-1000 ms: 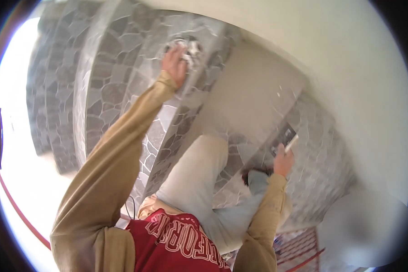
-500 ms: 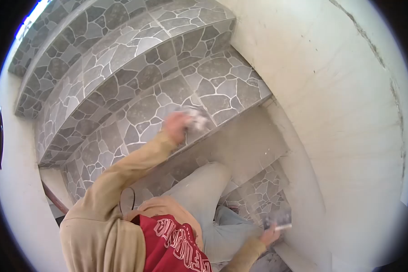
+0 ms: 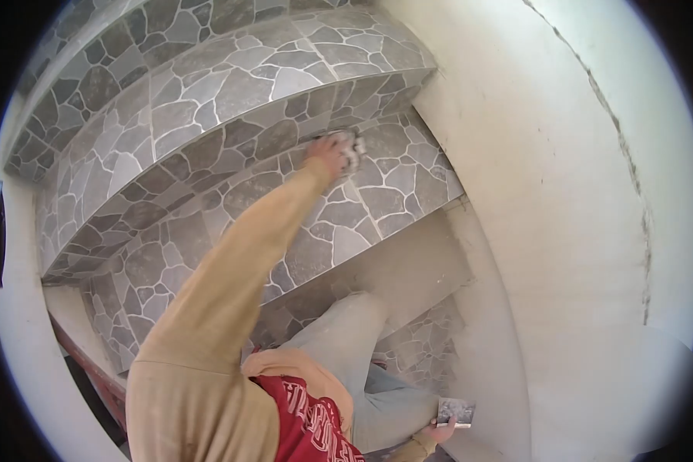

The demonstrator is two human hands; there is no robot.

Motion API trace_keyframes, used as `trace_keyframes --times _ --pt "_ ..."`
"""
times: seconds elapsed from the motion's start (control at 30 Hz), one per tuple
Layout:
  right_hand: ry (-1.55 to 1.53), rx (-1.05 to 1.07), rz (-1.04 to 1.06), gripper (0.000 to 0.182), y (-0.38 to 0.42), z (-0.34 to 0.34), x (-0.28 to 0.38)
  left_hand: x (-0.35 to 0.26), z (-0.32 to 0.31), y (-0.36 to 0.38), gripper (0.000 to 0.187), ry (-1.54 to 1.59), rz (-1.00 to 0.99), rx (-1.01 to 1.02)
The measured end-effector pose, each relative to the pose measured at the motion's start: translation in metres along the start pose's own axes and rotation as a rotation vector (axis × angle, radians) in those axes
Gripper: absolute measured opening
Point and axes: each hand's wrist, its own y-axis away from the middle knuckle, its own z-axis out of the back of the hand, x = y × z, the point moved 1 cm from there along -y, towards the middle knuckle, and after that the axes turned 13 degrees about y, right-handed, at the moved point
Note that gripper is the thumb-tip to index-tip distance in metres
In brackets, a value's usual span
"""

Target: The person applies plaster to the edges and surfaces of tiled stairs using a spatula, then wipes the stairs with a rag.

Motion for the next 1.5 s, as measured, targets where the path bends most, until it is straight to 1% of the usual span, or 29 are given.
trace_keyframes --times 0.07,0.17,0.2,0.3,0.4,0.43,0.5,0.57,0.63,0.73,0.77,0.8,0.83,0.87,0.9,0.97,1.0,1.07,1.13,1.17,1.2,1.23,1.27,1.3,1.37,1.4,1.43,1.47,1.5 --pt "0.044 0.217 0.028 0.029 0.001 -0.007 0.014 -0.038 -0.003 -0.033 0.052 0.113 0.104 0.045" --pt "0.163 0.196 0.014 0.026 0.042 -0.036 0.058 -0.071 0.015 -0.040 0.051 0.092 0.113 0.318" --pt "0.177 0.203 0.015 0.026 0.042 -0.036 0.059 -0.067 0.018 -0.025 0.051 0.095 0.128 0.321" --pt "0.280 0.278 0.064 0.027 0.035 -0.035 0.033 -0.043 0.029 0.066 0.047 0.086 0.019 0.075" --pt "0.285 0.295 0.098 0.029 0.004 -0.021 -0.003 0.006 0.087 0.191 0.048 0.231 -0.139 -0.166" --pt "0.328 0.254 0.108 0.031 -0.008 -0.017 -0.015 0.026 0.115 0.228 0.050 0.219 -0.156 -0.096" --pt "0.389 0.218 0.095 0.033 -0.020 -0.009 -0.020 0.076 0.155 0.296 0.050 0.072 -0.024 -0.159" --pt "0.639 -0.007 0.041 0.037 -0.020 -0.026 -0.011 0.105 0.195 0.329 0.049 -0.049 0.087 -0.150" --pt "0.667 0.016 0.069 0.041 -0.028 -0.026 -0.011 0.136 0.217 0.338 0.049 -0.083 0.313 -0.244" --pt "0.754 0.009 0.168 0.046 -0.046 -0.037 -0.011 0.147 0.153 0.317 0.047 -0.322 0.418 -0.379" --pt "0.841 -0.011 0.215 0.047 -0.052 -0.042 -0.013 0.134 0.149 0.286 0.044 0.001 0.543 -0.207" --pt "0.841 0.019 0.224 0.047 -0.050 -0.056 -0.013 0.081 0.143 0.257 0.033 0.008 0.486 -0.382" --pt "0.742 -0.001 0.209 0.048 -0.044 -0.069 -0.009 0.093 0.104 0.219 0.019 0.697 0.527 -0.085" --pt "0.644 -0.034 0.194 0.049 -0.033 -0.076 -0.004 0.016 0.137 0.204 0.025 0.557 0.255 0.066" --pt "0.642 -0.033 0.208 0.049 -0.028 -0.079 0.002 -0.015 0.116 0.185 0.029 0.353 0.114 0.010" --pt "0.755 0.193 0.238 0.059 -0.026 -0.080 0.015 -0.065 0.107 0.181 0.030 0.482 -0.186 -0.260" --pt "0.751 0.188 0.241 0.059 -0.029 -0.077 0.016 -0.079 0.113 0.187 0.030 0.487 -0.191 -0.263" --pt "0.638 0.053 0.344 0.053 -0.029 -0.078 0.004 -0.083 0.143 0.210 0.019 0.422 -0.193 -0.554" --pt "0.667 0.014 0.325 0.054 -0.038 -0.072 -0.006 -0.031 0.176 0.259 0.022 0.278 0.151 -0.306" --pt "0.705 -0.048 0.315 0.055 -0.042 -0.063 -0.010 -0.014 0.204 0.286 0.023 0.351 0.332 -0.403" --pt "0.700 -0.060 0.293 0.055 -0.045 -0.053 -0.013 0.063 0.197 0.327 0.028 0.454 0.375 -0.400" --pt "0.809 -0.062 0.235 0.059 -0.048 -0.044 -0.014 0.094 0.224 0.361 0.025 0.670 0.317 -0.472" --pt "0.919 -0.062 0.182 0.064 -0.050 -0.037 -0.013 0.122 0.242 0.388 0.020 0.286 0.698 -0.546" --pt "0.919 -0.071 0.179 0.064 -0.050 -0.032 -0.015 0.141 0.229 0.396 0.020 0.291 0.694 -0.539" --pt "0.860 -0.193 0.272 0.068 -0.047 -0.032 -0.021 0.110 0.249 0.381 0.020 -0.021 0.812 -0.547" --pt "0.862 -0.189 0.278 0.068 -0.050 -0.031 -0.022 0.131 0.218 0.369 0.023 -0.174 0.781 -0.551" --pt "1.076 -0.121 0.427 0.069 -0.051 -0.027 -0.021 0.150 0.183 0.346 0.027 -0.321 0.744 -0.551" --pt "1.291 -0.062 0.579 0.069 -0.063 -0.015 -0.023 0.130 0.170 0.316 0.026 -0.265 0.698 -0.561" --pt "1.294 -0.081 0.585 0.069 -0.078 -0.015 -0.030 0.102 0.152 0.283 0.026 -0.203 0.651 -0.571"
